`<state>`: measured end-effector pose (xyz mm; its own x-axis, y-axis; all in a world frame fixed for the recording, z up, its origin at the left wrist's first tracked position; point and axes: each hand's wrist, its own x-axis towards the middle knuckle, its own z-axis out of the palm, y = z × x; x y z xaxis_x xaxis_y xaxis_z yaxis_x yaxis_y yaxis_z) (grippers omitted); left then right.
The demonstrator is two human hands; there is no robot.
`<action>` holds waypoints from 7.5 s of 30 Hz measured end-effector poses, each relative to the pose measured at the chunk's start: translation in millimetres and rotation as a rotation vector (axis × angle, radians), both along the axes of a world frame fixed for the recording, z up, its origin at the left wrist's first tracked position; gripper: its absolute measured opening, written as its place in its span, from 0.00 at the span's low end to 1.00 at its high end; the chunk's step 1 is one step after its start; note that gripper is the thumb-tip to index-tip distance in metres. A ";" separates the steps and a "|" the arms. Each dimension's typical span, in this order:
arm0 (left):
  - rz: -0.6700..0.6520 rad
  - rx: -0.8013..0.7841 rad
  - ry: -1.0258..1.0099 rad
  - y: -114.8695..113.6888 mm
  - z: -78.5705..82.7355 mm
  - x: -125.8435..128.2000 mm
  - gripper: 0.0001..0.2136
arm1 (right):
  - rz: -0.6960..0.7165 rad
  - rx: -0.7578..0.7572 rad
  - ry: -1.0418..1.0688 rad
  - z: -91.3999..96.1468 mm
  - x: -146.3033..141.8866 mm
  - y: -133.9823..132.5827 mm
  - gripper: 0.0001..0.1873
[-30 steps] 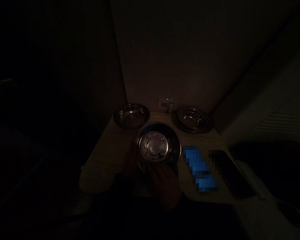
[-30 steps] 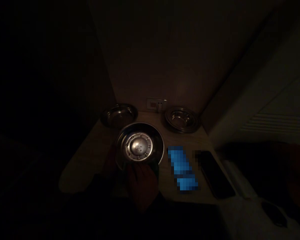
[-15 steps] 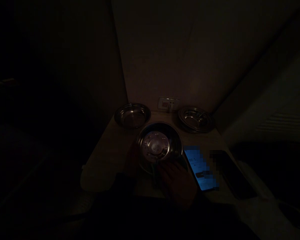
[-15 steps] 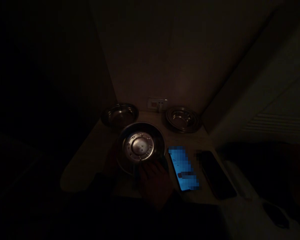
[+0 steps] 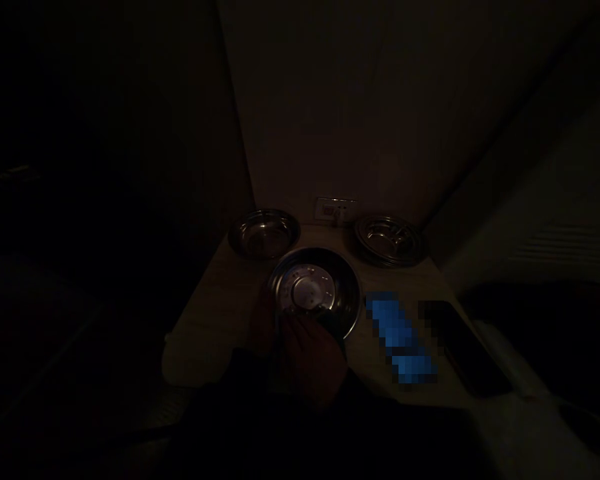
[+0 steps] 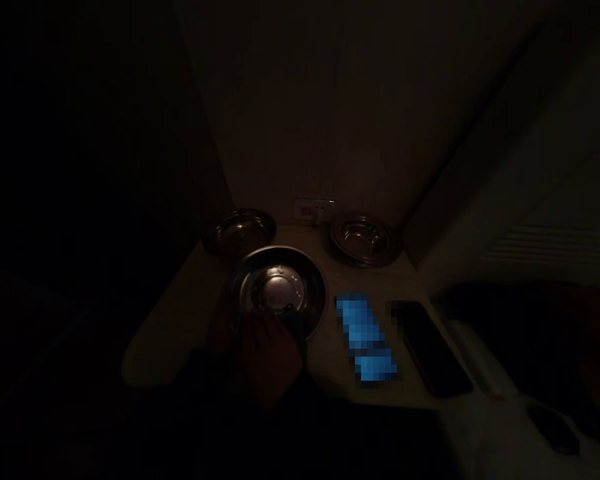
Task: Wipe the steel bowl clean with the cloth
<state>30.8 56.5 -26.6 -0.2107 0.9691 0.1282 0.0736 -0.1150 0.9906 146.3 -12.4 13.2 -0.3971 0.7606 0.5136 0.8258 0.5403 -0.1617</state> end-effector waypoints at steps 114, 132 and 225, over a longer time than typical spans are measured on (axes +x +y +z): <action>0.010 -0.092 0.183 8.4 47.2 -1.2 0.16 | -0.103 -0.163 -0.149 23.7 7.8 21.0 0.14; -0.068 -0.040 -0.013 12.2 52.9 5.0 0.20 | -0.042 -0.294 -0.344 39.6 44.7 18.5 0.14; -0.067 -0.129 0.100 10.6 57.5 3.0 0.18 | -0.004 -0.486 -0.453 61.6 23.4 42.2 0.17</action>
